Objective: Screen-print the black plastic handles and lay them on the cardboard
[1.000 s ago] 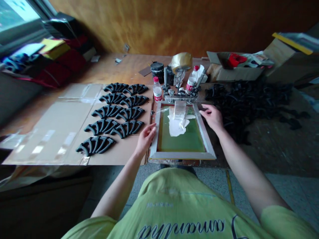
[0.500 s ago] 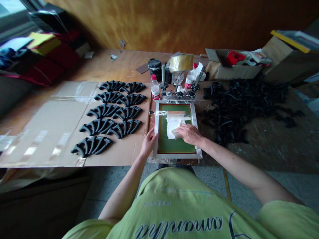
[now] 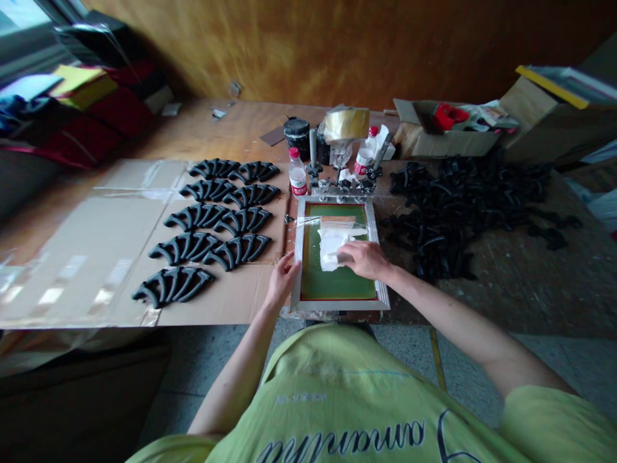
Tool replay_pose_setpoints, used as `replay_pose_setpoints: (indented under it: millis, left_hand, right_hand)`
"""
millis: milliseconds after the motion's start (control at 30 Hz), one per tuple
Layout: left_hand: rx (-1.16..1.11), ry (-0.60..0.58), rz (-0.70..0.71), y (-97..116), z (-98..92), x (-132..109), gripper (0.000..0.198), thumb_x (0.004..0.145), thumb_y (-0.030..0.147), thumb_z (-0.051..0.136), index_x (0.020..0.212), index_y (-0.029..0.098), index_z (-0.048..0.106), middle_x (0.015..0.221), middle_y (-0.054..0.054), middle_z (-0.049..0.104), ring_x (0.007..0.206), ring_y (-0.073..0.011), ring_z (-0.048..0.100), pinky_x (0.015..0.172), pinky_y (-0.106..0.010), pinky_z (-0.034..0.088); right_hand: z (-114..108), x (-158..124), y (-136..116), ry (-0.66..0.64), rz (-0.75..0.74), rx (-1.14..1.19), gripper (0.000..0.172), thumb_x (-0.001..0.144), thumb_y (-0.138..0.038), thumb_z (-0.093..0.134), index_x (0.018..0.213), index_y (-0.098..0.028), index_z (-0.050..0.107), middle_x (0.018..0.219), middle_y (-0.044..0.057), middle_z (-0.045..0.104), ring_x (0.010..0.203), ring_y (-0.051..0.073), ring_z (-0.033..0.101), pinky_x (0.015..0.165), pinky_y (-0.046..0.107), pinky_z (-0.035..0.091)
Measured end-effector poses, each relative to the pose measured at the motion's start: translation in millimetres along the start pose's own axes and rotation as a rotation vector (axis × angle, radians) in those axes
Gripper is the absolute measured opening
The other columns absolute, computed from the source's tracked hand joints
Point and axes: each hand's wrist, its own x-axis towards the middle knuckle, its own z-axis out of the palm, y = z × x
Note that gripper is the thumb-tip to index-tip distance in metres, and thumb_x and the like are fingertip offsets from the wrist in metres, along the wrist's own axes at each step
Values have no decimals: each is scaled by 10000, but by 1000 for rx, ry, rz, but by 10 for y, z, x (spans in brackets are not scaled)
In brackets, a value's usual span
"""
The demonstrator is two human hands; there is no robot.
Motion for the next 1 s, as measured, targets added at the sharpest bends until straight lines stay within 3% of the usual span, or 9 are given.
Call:
replay_pose_setpoints:
  millis: [167, 333, 433, 600, 667, 733, 833, 900, 1000]
  left_hand:
    - [-50, -8, 8, 382, -20, -143, 829, 704, 548, 756, 1412, 192, 509, 721, 7, 669, 577, -121, 579, 526, -203, 424]
    - [-90, 89, 190, 1045, 41, -177, 579, 825, 699, 546, 967, 162, 709, 664, -5, 597, 546, -102, 529, 476, -205, 385]
    - [-224, 57, 346, 1498, 157, -33, 559, 874, 698, 463, 994, 192, 667, 822, -39, 657, 651, -125, 611, 535, -221, 478]
    - [-272, -11, 417, 1988, 308, 253, 475, 900, 666, 457, 1036, 228, 581, 925, -65, 698, 823, -182, 679, 580, -267, 552]
    - [-281, 43, 417, 1913, 351, 240, 504, 900, 677, 449, 1103, 230, 567, 941, -60, 709, 829, -172, 680, 593, -262, 550]
    - [-264, 54, 317, 1643, 423, 103, 584, 874, 711, 457, 1140, 205, 575, 925, -72, 717, 797, -172, 685, 584, -257, 541]
    - [-149, -197, -111, 1040, 598, -261, 733, 759, 789, 545, 1097, 144, 624, 882, -128, 725, 756, -230, 700, 542, -293, 537]
    - [-178, -288, -299, 679, 698, -488, 757, 732, 816, 542, 1082, 150, 628, 949, -147, 727, 830, -261, 706, 575, -321, 553]
    - [-247, -203, -347, 364, 616, -588, 676, 738, 788, 557, 984, 161, 617, 877, -111, 719, 765, -224, 692, 583, -299, 535]
  right_hand:
    - [-458, 551, 258, 191, 220, 18, 635, 844, -298, 736, 1435, -314, 502, 1152, 28, 689, 949, 218, 650, 838, 335, 521]
    - [-772, 338, 1029, 493, 512, 76, 366, 972, -425, 513, 1225, -195, 643, 945, 74, 702, 860, 218, 640, 821, 335, 495]
    - [-508, 4, 1197, 330, 600, 116, 326, 968, -454, 504, 973, -181, 682, 851, 66, 685, 814, 205, 617, 795, 325, 482]
    - [268, -192, 663, 49, 396, 6, 260, 861, -414, 703, 781, -176, 632, 915, 92, 652, 925, 234, 597, 841, 334, 465]
    - [405, -149, 441, -15, 389, -82, 195, 894, -337, 676, 820, -170, 610, 942, 116, 645, 950, 247, 592, 832, 333, 458]
    - [431, -103, 258, -32, 480, -82, 139, 940, -296, 610, 877, -172, 594, 887, 107, 648, 871, 235, 605, 759, 311, 457]
    - [424, -90, -72, 116, 551, -15, 148, 992, -306, 511, 935, -189, 581, 851, 88, 647, 818, 226, 605, 704, 301, 455]
    - [453, -111, -315, 219, 410, 37, 177, 1005, -307, 475, 919, -204, 590, 875, 88, 646, 871, 230, 599, 749, 314, 467]
    - [481, -175, -387, 160, 53, 146, 209, 1006, -303, 484, 881, -220, 630, 957, 74, 658, 964, 210, 591, 869, 331, 468]
